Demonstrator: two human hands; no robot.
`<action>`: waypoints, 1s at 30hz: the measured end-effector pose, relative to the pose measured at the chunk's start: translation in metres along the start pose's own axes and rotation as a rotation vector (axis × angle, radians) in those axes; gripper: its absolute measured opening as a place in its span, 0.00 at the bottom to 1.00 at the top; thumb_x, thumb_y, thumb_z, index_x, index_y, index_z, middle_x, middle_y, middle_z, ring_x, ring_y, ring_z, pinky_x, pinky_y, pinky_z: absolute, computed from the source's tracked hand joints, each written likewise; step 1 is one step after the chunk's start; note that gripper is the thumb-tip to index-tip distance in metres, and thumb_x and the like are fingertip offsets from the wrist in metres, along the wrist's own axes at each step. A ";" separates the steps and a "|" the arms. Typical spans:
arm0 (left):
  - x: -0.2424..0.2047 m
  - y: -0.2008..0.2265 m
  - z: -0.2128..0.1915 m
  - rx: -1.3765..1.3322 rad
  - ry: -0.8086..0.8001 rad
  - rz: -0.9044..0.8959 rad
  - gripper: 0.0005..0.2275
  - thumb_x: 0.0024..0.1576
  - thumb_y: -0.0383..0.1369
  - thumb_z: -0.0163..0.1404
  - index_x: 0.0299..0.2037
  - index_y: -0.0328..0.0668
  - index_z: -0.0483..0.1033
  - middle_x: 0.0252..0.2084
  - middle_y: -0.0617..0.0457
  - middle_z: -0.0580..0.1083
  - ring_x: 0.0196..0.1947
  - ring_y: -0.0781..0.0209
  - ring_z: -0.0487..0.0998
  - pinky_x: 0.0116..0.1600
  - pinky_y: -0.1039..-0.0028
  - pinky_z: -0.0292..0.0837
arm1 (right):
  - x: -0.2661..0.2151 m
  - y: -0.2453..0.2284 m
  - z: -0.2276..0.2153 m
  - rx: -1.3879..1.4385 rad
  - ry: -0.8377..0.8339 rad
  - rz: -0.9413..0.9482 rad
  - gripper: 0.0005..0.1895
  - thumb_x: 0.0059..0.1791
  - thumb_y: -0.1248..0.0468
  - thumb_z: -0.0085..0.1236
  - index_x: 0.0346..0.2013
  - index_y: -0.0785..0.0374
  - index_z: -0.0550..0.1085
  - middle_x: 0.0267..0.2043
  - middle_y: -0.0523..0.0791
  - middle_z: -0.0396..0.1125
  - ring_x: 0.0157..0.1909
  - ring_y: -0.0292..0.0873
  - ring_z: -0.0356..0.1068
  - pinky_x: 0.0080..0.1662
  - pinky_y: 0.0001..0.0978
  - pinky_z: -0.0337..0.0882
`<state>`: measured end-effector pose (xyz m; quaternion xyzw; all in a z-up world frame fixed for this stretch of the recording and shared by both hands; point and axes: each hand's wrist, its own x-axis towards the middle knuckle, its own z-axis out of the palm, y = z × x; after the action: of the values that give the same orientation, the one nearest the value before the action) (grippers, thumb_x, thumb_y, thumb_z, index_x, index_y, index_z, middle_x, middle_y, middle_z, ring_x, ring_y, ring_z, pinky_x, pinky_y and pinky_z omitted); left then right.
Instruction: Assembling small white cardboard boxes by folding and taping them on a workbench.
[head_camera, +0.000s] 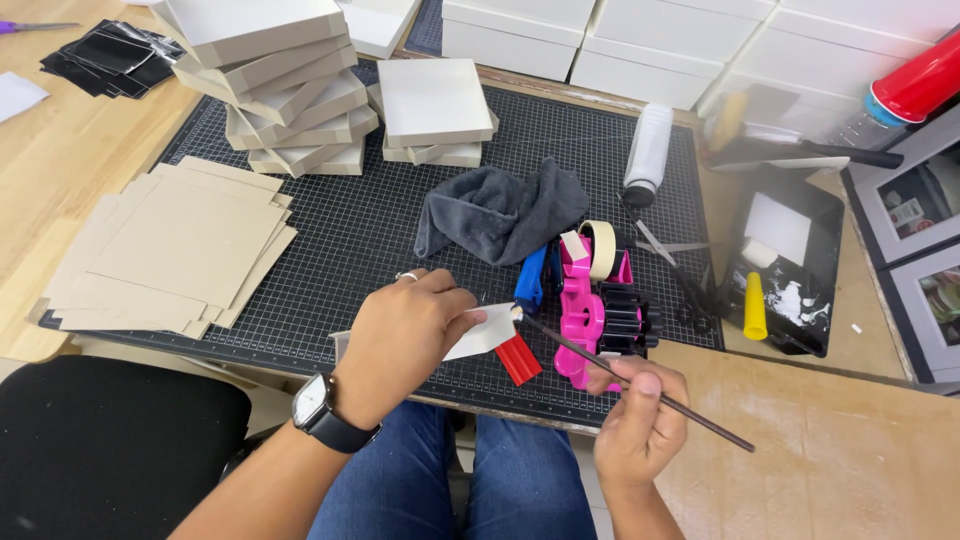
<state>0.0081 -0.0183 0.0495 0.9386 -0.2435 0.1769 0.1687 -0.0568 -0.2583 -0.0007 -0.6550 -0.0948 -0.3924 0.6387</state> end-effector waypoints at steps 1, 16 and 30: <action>0.000 0.000 0.000 0.001 0.001 -0.001 0.09 0.61 0.43 0.53 0.31 0.54 0.79 0.30 0.58 0.72 0.32 0.50 0.76 0.30 0.57 0.71 | 0.000 0.003 -0.003 0.002 -0.001 0.000 0.13 0.60 0.63 0.38 0.40 0.69 0.68 0.35 0.58 0.70 0.26 0.48 0.71 0.32 0.32 0.73; 0.000 0.001 0.000 -0.013 0.002 0.001 0.08 0.61 0.42 0.53 0.32 0.54 0.80 0.30 0.58 0.72 0.32 0.50 0.76 0.30 0.57 0.71 | 0.005 0.005 -0.008 -0.001 0.024 -0.008 0.14 0.61 0.64 0.38 0.41 0.72 0.68 0.38 0.56 0.65 0.28 0.50 0.70 0.31 0.32 0.74; -0.004 0.004 -0.001 -0.005 0.011 0.009 0.09 0.61 0.43 0.54 0.32 0.54 0.80 0.30 0.57 0.72 0.34 0.50 0.75 0.30 0.56 0.71 | 0.017 -0.006 -0.011 0.004 -0.007 -0.032 0.13 0.61 0.63 0.35 0.36 0.66 0.63 0.28 0.51 0.60 0.23 0.44 0.61 0.27 0.28 0.65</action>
<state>0.0025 -0.0199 0.0502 0.9361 -0.2474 0.1820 0.1714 -0.0531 -0.2740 0.0135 -0.6533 -0.1083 -0.4002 0.6334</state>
